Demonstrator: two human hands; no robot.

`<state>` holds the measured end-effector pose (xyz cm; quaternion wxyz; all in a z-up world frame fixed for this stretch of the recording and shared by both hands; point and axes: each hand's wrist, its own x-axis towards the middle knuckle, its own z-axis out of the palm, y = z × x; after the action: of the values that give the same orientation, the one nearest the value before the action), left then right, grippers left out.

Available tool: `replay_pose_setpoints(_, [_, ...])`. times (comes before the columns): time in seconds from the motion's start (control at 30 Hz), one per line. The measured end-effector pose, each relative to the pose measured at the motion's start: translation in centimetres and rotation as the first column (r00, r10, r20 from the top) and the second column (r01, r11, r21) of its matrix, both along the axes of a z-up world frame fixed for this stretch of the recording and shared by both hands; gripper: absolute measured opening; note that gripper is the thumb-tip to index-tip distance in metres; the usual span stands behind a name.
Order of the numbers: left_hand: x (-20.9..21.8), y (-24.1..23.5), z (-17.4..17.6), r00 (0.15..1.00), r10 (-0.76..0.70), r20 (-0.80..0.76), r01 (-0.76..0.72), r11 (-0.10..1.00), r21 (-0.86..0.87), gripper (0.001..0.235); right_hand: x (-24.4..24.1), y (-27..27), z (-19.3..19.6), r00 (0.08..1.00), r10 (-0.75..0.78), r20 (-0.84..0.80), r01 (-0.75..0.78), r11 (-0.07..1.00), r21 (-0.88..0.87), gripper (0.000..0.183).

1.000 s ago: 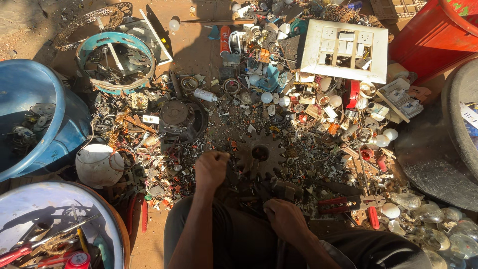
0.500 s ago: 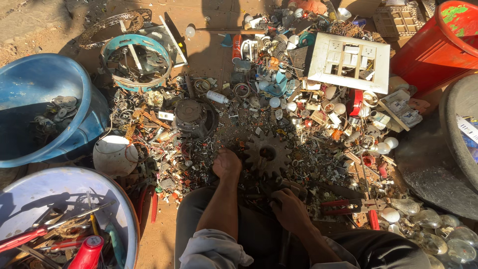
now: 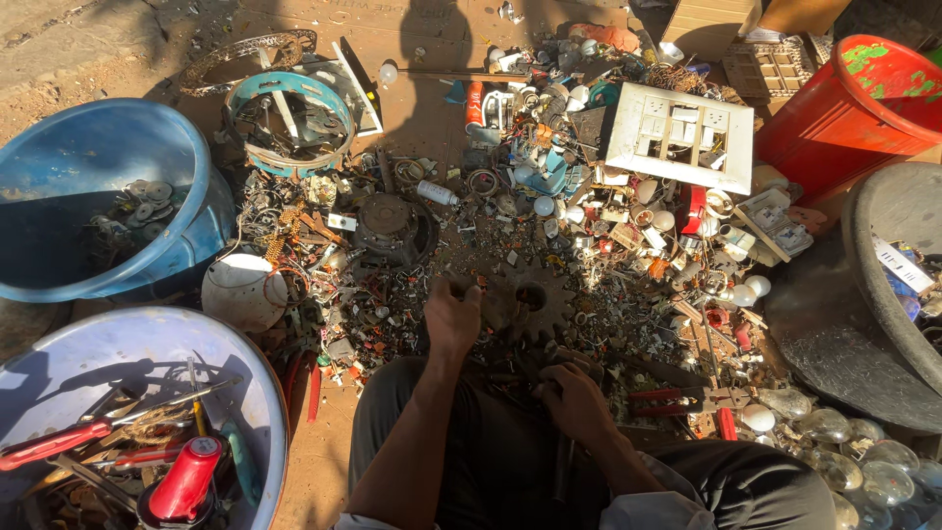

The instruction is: The person sits on the ground and uses a hammer and pliers to dismantle a metal gear-like object. They repeatedly strike the object with the hammer to break it apart and use pliers to pull off pieces. The person works on the object continuously, separating fragments and discarding them into the surrounding pile of scrap.

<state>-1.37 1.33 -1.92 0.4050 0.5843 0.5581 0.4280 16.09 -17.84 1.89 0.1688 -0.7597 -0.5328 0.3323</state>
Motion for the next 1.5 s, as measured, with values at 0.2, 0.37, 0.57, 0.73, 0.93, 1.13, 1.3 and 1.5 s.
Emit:
replay_pose_setpoints(0.2, [2.8,-2.6,3.0,0.981,-0.170,0.088,0.175,0.983,-0.054,0.030,-0.2,-0.1,-0.2,0.999,-0.010,0.038,0.008,0.998,0.055,0.028])
replay_pose_setpoints(0.37, [3.6,-2.0,0.7,0.983,-0.182,-0.010,0.183,0.978,0.099,0.030,-0.7,-0.2,-0.2,0.995,-0.036,0.087,0.030,0.997,0.069,0.028])
replay_pose_setpoints(0.57, [4.3,-1.8,-0.9,0.973,-0.229,0.004,0.229,0.973,0.013,0.028,-1.2,0.3,0.6,0.992,-0.019,0.121,0.019,1.000,0.000,0.033])
replay_pose_setpoints(0.73, [4.5,-1.9,-0.3,0.977,-0.209,-0.049,0.210,0.977,0.028,0.027,-1.0,0.4,0.7,0.992,-0.008,0.124,0.013,0.999,-0.045,0.033])
replay_pose_setpoints(0.93, [4.6,-1.9,-0.2,0.980,-0.187,-0.068,0.192,0.978,0.082,0.028,-0.6,0.4,0.0,0.988,0.039,0.149,-0.034,0.999,-0.033,0.036])
replay_pose_setpoints(1.13, [4.7,-1.9,-0.4,0.983,-0.172,-0.059,0.177,0.978,0.112,0.029,-0.1,0.3,-1.3,0.994,-0.014,0.106,0.016,1.000,-0.019,0.034])
replay_pose_setpoints(1.3, [5.1,-2.1,-0.9,0.981,-0.177,-0.084,0.186,0.974,0.125,0.029,0.4,0.0,-2.5,0.976,-0.164,0.145,0.125,0.961,0.245,0.033])
replay_pose_setpoints(1.5, [5.4,-2.6,-1.1,0.954,-0.262,-0.144,0.285,0.944,0.168,0.027,1.6,-0.5,-2.3,0.879,-0.450,0.159,0.465,0.882,-0.078,0.055])
